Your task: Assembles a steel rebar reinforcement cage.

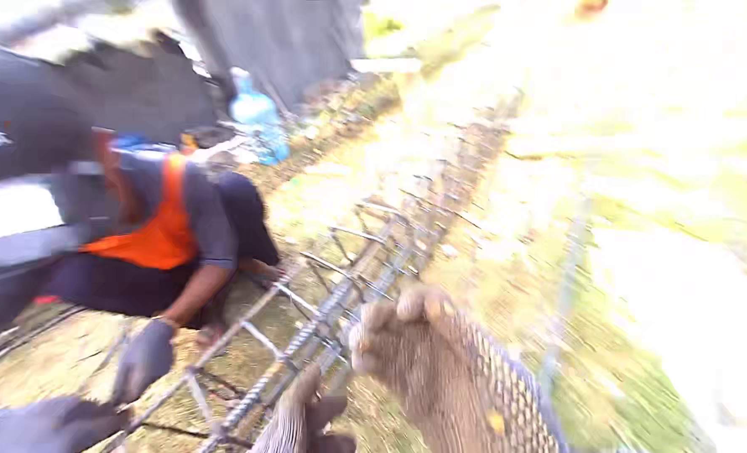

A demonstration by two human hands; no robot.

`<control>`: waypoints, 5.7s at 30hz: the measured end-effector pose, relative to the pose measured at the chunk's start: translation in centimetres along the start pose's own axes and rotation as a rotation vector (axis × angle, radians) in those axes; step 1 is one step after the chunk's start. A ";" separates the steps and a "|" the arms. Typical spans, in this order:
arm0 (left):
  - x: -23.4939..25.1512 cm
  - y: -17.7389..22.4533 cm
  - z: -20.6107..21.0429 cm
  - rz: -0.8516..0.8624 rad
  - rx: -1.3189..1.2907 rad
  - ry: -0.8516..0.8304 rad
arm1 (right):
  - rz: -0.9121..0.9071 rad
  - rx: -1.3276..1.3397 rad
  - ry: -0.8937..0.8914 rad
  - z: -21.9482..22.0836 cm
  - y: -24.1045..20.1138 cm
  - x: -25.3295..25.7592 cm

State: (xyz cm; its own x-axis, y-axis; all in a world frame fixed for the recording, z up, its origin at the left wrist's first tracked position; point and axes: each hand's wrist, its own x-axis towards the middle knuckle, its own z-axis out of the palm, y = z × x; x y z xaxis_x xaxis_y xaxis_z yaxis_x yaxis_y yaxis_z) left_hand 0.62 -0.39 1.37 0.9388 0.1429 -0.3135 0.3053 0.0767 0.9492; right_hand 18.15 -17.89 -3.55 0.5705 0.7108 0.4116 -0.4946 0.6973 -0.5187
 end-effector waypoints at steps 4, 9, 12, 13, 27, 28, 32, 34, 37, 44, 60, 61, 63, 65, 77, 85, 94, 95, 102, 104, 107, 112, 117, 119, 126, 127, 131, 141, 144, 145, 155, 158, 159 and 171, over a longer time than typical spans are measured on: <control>0.6 5.2 -0.2 0.441 -0.346 0.546 | 0.167 0.197 0.116 7.5 5.1 1.7; 0.5 5.7 -1.6 0.561 -0.738 0.488 | 0.230 -0.140 0.113 7.4 4.8 2.9; 1.3 5.6 -2.7 0.526 -0.735 0.451 | 0.095 -0.441 0.211 6.5 3.9 5.9; 1.6 5.9 -2.9 0.502 -0.704 0.473 | 0.043 -0.492 0.275 6.7 3.8 7.1; 0.7 4.2 -6.6 0.658 -0.387 0.643 | -0.234 -0.799 0.118 4.8 8.2 6.7; 0.6 4.0 -6.5 0.638 -0.396 0.615 | -0.231 -0.804 0.090 5.0 8.2 6.4; 1.2 3.2 -5.6 0.481 -0.428 0.480 | -0.200 -0.893 -0.006 5.2 9.3 5.2; 1.8 2.8 -5.3 0.472 -0.454 0.429 | -0.189 -0.945 0.006 4.9 10.3 4.8; 2.5 2.2 -4.9 0.514 -0.441 0.397 | -0.142 -0.989 0.023 4.6 11.5 4.2; 3.0 1.4 -4.1 0.547 -0.386 0.470 | -0.030 -0.908 0.100 4.2 13.8 3.3; 3.2 1.4 -4.9 0.540 -0.311 0.614 | 0.237 -1.158 0.051 5.5 13.8 3.8; 3.1 1.5 -5.0 0.535 -0.319 0.626 | 0.233 -1.139 0.053 5.5 13.8 3.8; 3.0 1.6 -5.4 0.522 -0.339 0.631 | 0.214 -1.103 0.064 5.5 14.1 4.0; 2.9 1.8 -5.5 0.514 -0.364 0.629 | 0.224 -1.082 0.063 5.4 14.5 4.1; 2.4 1.8 -4.9 0.528 -0.227 0.630 | 0.265 -1.111 -0.045 6.0 15.4 3.5; 2.3 2.3 -6.7 0.746 -0.491 0.661 | 0.536 -0.393 -0.005 8.7 14.9 1.8; 0.9 3.4 -8.2 0.731 -0.751 0.598 | 0.682 0.210 -0.143 6.8 13.4 1.8; 0.9 3.5 -8.2 0.739 -0.760 0.597 | 0.721 0.247 -0.221 6.4 13.2 1.9; 0.2 4.3 -9.0 0.829 -0.842 0.413 | 0.832 0.290 -0.311 5.8 13.4 2.5; 0.2 4.6 -9.2 0.830 -0.888 0.418 | 0.792 0.232 -0.282 5.0 13.8 2.6; 0.2 4.6 -9.2 0.802 -0.933 0.427 | 0.714 0.199 -0.273 4.4 14.5 2.5; 0.3 5.1 -8.5 0.768 -1.002 0.377 | 0.655 -0.013 -0.213 4.6 14.0 2.3; 0.1 4.5 -8.0 0.752 -0.951 0.243 | 0.727 0.198 -0.449 3.2 14.2 2.1; 0.2 4.3 -7.4 0.729 -0.920 0.194 | 0.836 0.141 -0.512 3.2 13.3 2.5; 0.1 4.7 -7.7 0.728 -0.886 0.104 | 0.852 -0.194 -0.517 3.5 11.8 2.9; 0.2 4.9 -7.5 0.723 -0.873 0.149 | 0.834 -0.253 -0.474 3.6 11.8 2.8; 1.0 3.2 -9.6 0.680 -0.854 0.185 | 0.683 -0.525 -0.415 3.8 12.1 2.9; 4.9 2.1 -5.6 0.519 -0.524 0.453 | 0.885 -0.306 -0.358 2.3 10.7 4.5; 6.1 0.3 -5.2 0.431 -0.293 0.453 | 0.904 -0.081 0.048 2.1 11.1 4.0; 6.3 -0.3 -5.3 0.407 -0.225 0.461 | 0.874 -0.121 0.114 1.6 11.2 3.8; 4.2 -4.2 -5.1 0.188 0.359 0.504 | 0.746 -0.316 0.197 -1.6 11.8 -0.7; 4.1 -4.1 -5.9 0.148 0.540 0.497 | 0.760 -0.225 0.301 -0.4 12.3 -1.4; 4.1 -3.8 -6.2 0.120 0.629 0.475 | 0.768 -0.183 0.317 -0.3 12.3 -1.6; 4.9 -2.0 -10.3 -0.024 1.408 0.508 | 0.967 -0.014 0.441 -4.9 15.6 -4.3</control>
State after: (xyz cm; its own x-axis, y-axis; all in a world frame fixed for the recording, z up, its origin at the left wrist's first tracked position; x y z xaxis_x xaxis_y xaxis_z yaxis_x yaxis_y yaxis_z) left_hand 2.97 10.28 -2.31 0.8677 0.4964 -0.0246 0.4962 -0.8624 0.0999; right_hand 11.19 -10.48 -17.12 0.1276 0.8641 -0.4870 -0.8588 -0.1493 -0.4900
